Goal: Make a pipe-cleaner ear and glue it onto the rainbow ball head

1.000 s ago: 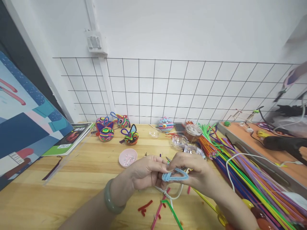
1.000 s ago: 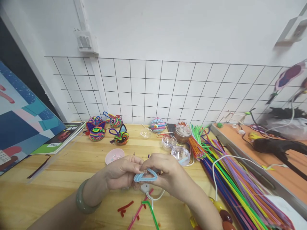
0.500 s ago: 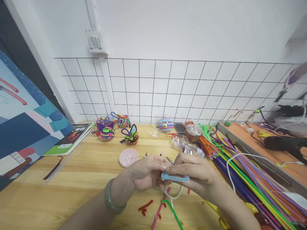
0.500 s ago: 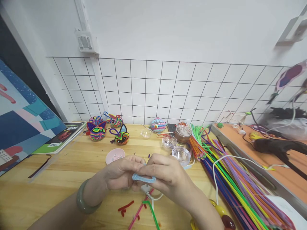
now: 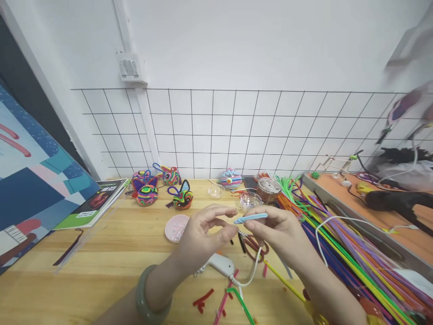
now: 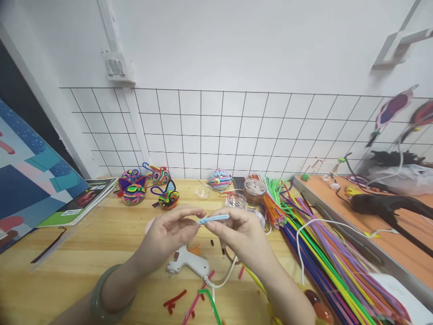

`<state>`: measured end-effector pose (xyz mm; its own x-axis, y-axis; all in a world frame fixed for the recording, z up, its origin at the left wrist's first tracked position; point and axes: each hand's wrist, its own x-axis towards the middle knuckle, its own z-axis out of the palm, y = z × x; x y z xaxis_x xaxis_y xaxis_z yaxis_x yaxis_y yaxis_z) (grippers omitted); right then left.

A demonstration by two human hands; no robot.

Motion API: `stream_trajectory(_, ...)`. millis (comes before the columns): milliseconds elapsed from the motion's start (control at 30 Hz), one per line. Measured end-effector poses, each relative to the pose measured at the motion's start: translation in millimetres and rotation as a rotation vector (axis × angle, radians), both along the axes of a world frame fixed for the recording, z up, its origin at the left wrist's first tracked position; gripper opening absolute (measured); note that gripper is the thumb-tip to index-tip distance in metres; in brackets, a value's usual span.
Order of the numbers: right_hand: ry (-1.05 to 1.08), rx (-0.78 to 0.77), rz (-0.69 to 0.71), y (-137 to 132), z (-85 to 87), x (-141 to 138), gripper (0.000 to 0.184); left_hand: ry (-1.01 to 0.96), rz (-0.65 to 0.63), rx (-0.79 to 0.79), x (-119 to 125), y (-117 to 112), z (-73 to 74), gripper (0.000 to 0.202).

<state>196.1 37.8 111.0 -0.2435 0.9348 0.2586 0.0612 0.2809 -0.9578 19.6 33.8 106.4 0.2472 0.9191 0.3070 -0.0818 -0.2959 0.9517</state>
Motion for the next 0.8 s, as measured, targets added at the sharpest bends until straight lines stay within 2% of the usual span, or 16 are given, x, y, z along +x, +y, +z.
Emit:
stream_trajectory(133, 0.056, -0.142, 0.092, 5, -7.5, -4, 0.026, 0.203, 0.149, 0.234, 2, -4, -1.6, 0.020)
stream_trajectory(233, 0.073, -0.179, 0.143, 5, -10.1, -7, 0.029, 0.217, 0.219, 0.240, 4, -3, -4.0, 0.016)
stream_trajectory(333, 0.088, -0.186, 0.167, 4, -9.7, -9, 0.029, 0.134, 0.227, 0.124, 4, -1, -4.5, 0.015)
stream_trajectory(500, 0.060, -0.169, 0.148, 5, -10.5, -9, 0.028, -0.030, 0.135, -0.170, 5, 5, -4.1, 0.016)
stream_trajectory(633, -0.019, -0.127, 0.067, 7, -12.1, -11, 0.026, -0.104, 0.012, -0.292, 5, 7, -2.9, 0.022)
stream_trajectory(800, 0.010, -0.146, 0.027, 11, -13.7, -13, 0.026, -0.182, -0.098, -0.395, 4, 7, -0.9, 0.029)
